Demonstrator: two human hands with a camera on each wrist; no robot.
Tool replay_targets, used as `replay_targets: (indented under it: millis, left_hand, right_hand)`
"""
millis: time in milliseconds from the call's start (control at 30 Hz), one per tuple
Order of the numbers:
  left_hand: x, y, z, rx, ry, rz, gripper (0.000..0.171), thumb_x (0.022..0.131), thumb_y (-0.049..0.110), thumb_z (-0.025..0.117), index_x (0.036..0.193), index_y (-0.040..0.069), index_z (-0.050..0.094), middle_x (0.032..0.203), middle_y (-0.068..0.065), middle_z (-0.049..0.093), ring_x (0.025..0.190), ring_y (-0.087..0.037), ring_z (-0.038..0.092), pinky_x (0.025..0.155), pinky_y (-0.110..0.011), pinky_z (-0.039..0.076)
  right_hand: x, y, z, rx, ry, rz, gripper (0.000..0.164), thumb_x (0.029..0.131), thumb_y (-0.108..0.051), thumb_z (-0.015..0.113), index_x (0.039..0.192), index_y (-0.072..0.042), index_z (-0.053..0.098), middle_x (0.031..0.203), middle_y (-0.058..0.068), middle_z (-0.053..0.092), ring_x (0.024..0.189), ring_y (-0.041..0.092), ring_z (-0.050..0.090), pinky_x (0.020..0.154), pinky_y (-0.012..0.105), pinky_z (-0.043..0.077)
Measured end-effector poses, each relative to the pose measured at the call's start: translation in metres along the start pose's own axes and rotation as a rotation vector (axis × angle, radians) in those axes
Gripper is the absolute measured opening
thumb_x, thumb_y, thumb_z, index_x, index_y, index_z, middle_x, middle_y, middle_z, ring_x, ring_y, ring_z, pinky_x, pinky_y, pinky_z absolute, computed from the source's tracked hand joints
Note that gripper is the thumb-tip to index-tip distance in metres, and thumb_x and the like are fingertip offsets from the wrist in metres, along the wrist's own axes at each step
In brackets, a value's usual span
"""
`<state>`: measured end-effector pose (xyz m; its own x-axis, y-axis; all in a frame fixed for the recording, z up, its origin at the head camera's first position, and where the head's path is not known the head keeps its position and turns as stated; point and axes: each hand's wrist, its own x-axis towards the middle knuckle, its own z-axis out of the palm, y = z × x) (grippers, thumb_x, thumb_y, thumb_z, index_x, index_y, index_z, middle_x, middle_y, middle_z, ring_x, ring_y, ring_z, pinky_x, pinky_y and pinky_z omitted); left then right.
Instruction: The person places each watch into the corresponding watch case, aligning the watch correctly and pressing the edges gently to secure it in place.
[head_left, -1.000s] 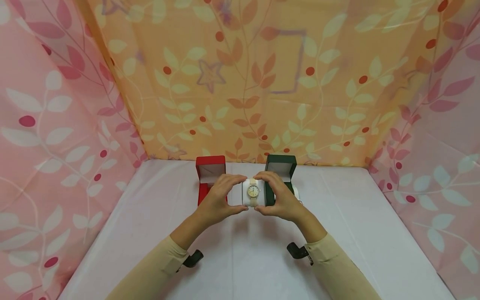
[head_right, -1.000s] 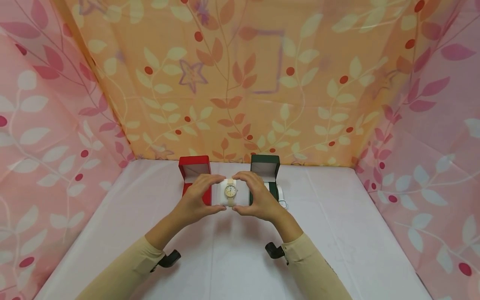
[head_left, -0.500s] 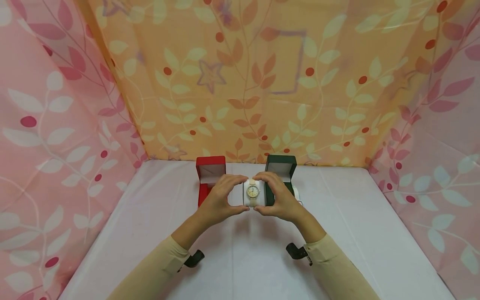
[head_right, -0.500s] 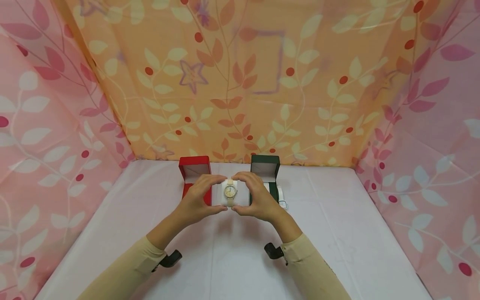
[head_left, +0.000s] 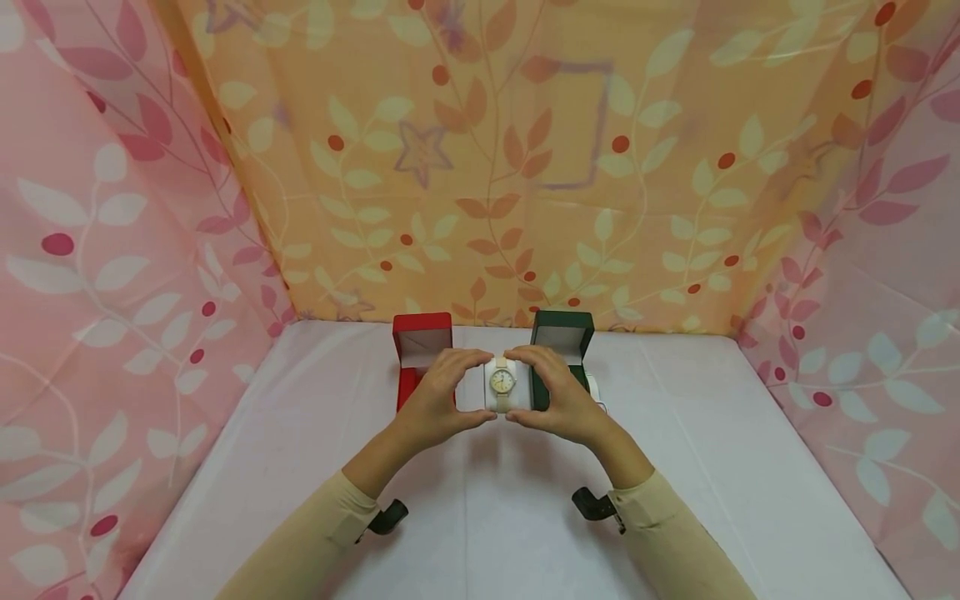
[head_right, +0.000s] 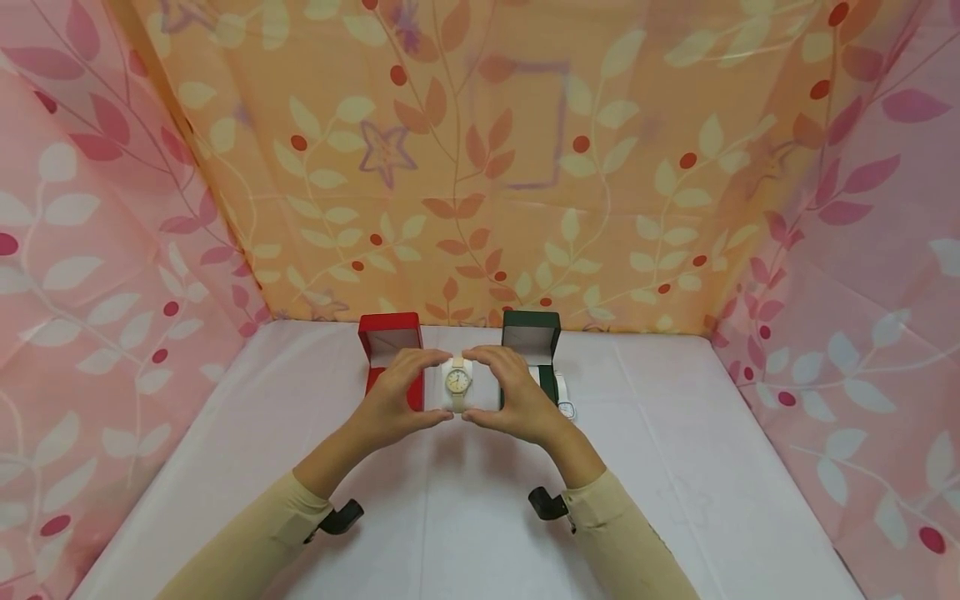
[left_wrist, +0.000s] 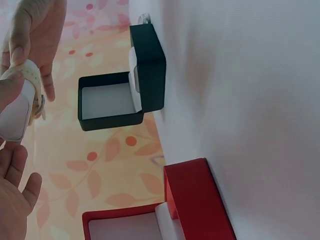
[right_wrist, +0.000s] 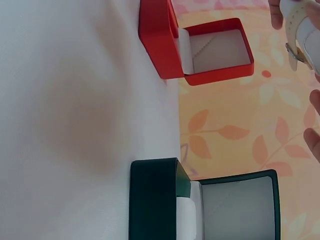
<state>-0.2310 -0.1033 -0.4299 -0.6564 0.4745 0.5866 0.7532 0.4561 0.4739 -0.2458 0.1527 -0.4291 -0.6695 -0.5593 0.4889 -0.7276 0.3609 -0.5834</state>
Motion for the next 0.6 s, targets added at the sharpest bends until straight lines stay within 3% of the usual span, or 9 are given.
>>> replay_targets:
  millis: [333,600]
  left_hand:
    - [-0.001,-0.005,0.0,0.043,0.017,-0.033,0.085,0.073,0.027,0.095,0.146,0.015,0.052,0.144,0.004,0.055,0.132,-0.014,0.046,0.107,-0.042,0.05]
    - [0.0,-0.005,0.0,0.054,0.022,-0.029,0.084,0.074,0.028,0.094,0.146,0.014,0.052,0.144,0.004,0.055,0.132,-0.014,0.045,0.107,-0.042,0.049]
  right_hand:
    - [0.001,-0.01,0.004,0.035,0.032,0.02,0.07,0.085,-0.027,0.086,0.147,-0.023,0.051,0.151,-0.001,0.049,0.141,0.023,0.04,0.115,0.058,0.035]
    - [0.007,-0.015,0.01,0.057,0.095,0.022,0.055,0.088,-0.024,0.083,0.138,-0.026,0.06,0.146,-0.001,0.053,0.139,0.022,0.042,0.112,0.059,0.038]
